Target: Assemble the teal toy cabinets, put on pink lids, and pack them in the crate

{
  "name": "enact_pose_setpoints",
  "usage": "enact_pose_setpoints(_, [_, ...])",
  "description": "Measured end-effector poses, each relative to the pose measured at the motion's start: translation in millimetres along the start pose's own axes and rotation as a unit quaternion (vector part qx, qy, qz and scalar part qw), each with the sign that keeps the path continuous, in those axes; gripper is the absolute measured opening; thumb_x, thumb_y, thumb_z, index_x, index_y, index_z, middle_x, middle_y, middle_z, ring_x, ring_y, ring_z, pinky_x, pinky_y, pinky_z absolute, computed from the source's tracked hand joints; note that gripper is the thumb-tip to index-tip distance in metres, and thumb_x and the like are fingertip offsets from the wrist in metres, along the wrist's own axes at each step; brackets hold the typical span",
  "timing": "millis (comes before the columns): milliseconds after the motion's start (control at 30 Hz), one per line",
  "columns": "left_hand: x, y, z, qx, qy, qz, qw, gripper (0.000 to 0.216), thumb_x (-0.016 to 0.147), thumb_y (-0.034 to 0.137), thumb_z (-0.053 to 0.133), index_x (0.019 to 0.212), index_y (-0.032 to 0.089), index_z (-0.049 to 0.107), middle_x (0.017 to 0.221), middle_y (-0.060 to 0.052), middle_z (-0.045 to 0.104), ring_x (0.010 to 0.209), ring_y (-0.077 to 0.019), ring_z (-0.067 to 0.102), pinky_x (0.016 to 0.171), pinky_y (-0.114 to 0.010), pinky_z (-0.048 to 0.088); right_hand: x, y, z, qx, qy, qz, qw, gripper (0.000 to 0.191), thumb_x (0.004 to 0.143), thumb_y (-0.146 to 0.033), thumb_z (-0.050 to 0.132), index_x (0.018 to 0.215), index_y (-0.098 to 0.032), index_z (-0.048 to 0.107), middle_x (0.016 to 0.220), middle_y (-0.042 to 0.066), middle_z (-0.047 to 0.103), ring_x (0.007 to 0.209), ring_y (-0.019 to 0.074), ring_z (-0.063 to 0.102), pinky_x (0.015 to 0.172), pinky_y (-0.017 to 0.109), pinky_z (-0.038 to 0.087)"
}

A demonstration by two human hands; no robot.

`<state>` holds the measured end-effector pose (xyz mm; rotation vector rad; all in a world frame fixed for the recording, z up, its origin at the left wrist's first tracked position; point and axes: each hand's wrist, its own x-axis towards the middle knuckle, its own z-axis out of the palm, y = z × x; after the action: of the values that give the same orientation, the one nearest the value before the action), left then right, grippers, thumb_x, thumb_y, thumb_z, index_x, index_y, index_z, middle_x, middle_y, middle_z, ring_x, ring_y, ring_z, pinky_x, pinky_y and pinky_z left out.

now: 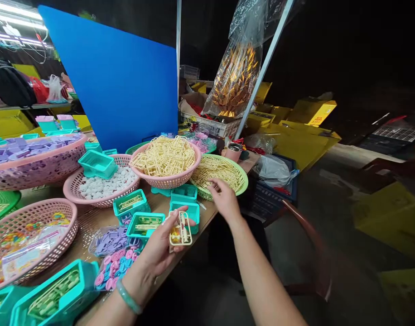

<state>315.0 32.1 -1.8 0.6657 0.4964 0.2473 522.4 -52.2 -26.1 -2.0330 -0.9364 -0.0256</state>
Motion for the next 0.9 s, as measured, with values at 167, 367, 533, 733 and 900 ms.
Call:
enact_pose_setpoints(167, [-3.2, 6.6, -0.5, -0.055, 0.013, -0.025, 0.998, 0.036, 0.105, 0.039, 0.051, 0.125, 0.011, 0.063, 0.087, -0.011, 0.075, 0.047, -0.0100, 0.060, 0.038, -0.017, 0.046, 70.4, 40.3, -13.7, -0.100, 0.016, 0.040, 0.994, 0.020, 0.081, -0.020, 0.074, 0.100, -0.020, 0.080, 0.107, 0.014, 0.067, 0.117, 0.0346, 0.057, 0.107, 0.049, 0.041])
enact_pose_setpoints(367, [-11.0, 14.2, -8.5, -0.110, 0.048, -0.028, 0.992, 0.043, 0.107, 0.045, 0.043, 0.125, 0.012, 0.064, 0.084, -0.012, 0.075, 0.067, -0.0212, 0.076, 0.065, -0.036, 0.067, 70.1, 44.3, -15.1, -0.020, 0.099, 0.008, 0.995, 0.023, 0.093, -0.032, 0.060, 0.098, -0.021, 0.079, 0.118, 0.015, 0.068, 0.124, 0.0330, 0.054, 0.114, 0.049, 0.037])
enact_pose_setpoints(533, [-14.7, 16.8, -14.9, -0.099, 0.059, -0.008, 0.993, 0.046, 0.105, 0.047, 0.046, 0.135, 0.016, 0.061, 0.097, -0.014, 0.079, 0.074, -0.0241, 0.079, 0.073, -0.042, 0.068, 46.9, 35.1, -33.7, 0.158, 0.167, 0.032, 0.973, 0.049, 0.094, -0.061, 0.052, 0.106, -0.019, 0.072, 0.102, 0.013, 0.071, 0.094, 0.0288, 0.066, 0.086, 0.045, 0.054])
enact_pose_setpoints(733, [-19.5, 20.3, -24.9, -0.140, -0.043, -0.005, 0.989, 0.069, 0.102, 0.066, 0.035, 0.138, 0.012, 0.057, 0.099, -0.017, 0.078, 0.075, -0.0261, 0.078, 0.069, -0.040, 0.066, -17.9, -23.8, -14.2, 0.363, -0.028, 0.071, 0.929, 0.049, 0.077, -0.070, 0.074, 0.087, -0.022, 0.073, 0.069, 0.002, 0.067, 0.056, 0.0159, 0.058, 0.053, 0.030, 0.051])
enact_pose_setpoints(900, [-31.1, 18.3, -26.0, -0.164, -0.006, 0.023, 0.986, 0.066, 0.099, 0.066, 0.047, 0.127, 0.009, 0.066, 0.103, -0.018, 0.079, 0.091, -0.0301, 0.078, 0.083, -0.042, 0.063, -63.7, -78.5, 43.1, 0.398, -0.159, 0.060, 0.901, 0.038, 0.081, -0.058, 0.077, 0.081, -0.020, 0.076, 0.070, 0.003, 0.068, 0.061, 0.0168, 0.061, 0.056, 0.030, 0.053])
